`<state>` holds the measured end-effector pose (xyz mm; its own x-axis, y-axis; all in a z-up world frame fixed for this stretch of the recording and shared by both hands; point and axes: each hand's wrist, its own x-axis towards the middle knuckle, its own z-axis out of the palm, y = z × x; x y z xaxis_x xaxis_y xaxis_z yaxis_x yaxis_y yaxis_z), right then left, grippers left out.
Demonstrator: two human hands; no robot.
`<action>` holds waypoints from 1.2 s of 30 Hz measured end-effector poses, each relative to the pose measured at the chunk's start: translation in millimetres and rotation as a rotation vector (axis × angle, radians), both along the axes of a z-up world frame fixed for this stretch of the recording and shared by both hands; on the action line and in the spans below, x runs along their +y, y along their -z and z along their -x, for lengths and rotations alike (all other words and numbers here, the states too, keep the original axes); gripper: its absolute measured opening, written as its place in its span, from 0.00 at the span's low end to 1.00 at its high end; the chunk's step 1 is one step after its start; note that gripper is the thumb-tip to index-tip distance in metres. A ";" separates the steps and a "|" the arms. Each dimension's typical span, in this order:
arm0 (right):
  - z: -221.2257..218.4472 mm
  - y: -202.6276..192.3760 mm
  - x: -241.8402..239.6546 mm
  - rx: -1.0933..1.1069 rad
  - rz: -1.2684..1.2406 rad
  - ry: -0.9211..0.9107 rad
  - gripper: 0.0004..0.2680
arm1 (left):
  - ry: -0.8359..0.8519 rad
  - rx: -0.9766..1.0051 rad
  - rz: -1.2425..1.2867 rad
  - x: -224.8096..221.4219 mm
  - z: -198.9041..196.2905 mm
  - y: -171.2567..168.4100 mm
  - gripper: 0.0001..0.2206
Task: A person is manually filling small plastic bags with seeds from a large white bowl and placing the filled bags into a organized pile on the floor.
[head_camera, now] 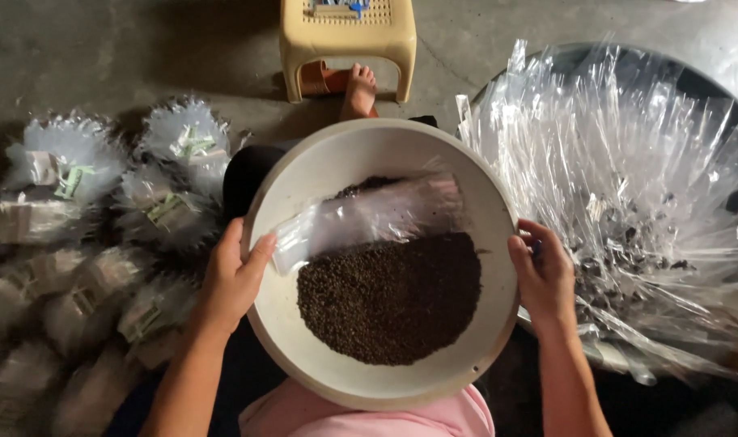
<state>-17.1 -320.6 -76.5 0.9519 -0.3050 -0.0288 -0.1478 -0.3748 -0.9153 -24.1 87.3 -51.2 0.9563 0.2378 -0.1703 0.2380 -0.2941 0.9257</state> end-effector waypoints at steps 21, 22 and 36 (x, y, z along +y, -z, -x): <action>-42.7 28.9 53.9 -0.181 0.334 -0.069 0.11 | 0.696 -0.395 -0.893 -168.7 -158.4 82.6 0.06; -43.9 33.5 49.6 -0.236 0.324 -0.064 0.12 | 0.721 -0.346 -0.832 -164.7 -158.0 73.2 0.03; -32.0 -49.6 94.1 -0.085 -0.110 -0.242 0.15 | 0.355 -0.533 -0.542 -89.5 -113.7 -25.0 0.03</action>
<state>14.9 -226.5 -26.9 0.9971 -0.0676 0.0342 0.0134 -0.2874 -0.9577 89.6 -2.2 -26.1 0.9100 -0.1734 0.3766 -0.3816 -0.7054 0.5973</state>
